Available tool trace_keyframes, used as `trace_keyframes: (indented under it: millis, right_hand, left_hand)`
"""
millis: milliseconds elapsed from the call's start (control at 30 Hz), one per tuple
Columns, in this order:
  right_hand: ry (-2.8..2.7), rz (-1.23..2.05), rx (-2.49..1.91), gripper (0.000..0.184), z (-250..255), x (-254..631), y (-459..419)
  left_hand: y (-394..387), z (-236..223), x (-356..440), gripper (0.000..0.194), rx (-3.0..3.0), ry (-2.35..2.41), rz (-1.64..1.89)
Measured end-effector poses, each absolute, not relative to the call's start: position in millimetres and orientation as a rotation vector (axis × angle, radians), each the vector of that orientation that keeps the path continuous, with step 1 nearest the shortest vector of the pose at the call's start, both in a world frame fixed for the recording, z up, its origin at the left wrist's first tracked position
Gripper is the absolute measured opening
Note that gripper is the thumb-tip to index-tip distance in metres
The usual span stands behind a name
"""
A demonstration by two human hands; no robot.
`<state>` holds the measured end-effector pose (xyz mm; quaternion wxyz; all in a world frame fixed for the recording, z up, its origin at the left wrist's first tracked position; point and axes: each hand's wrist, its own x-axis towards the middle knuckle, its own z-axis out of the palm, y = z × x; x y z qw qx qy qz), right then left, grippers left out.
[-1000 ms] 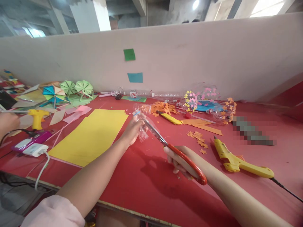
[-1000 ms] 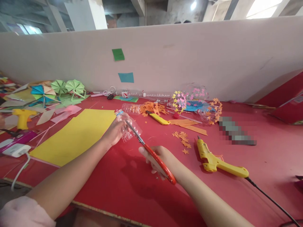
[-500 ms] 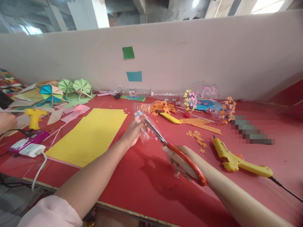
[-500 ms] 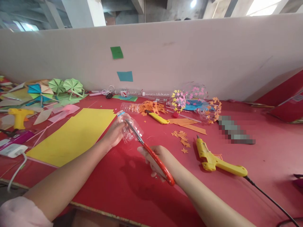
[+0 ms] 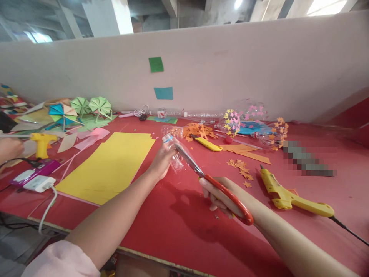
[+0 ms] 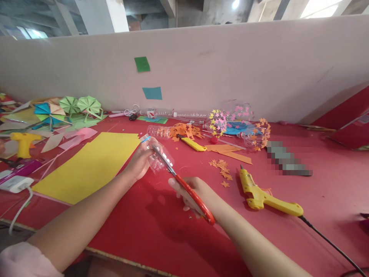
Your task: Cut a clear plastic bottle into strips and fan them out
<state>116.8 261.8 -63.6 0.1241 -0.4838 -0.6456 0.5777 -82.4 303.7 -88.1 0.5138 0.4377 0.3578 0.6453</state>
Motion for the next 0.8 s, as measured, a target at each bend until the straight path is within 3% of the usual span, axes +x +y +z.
trace_keyframes:
  millis: [800]
  right_hand:
    - [-1.922, 1.677, -1.411, 0.051, -67.8, 119.1, 264.4]
  left_hand:
    - [302.1, -87.2, -81.1, 0.03, 1.109, 0.844, 1.438]
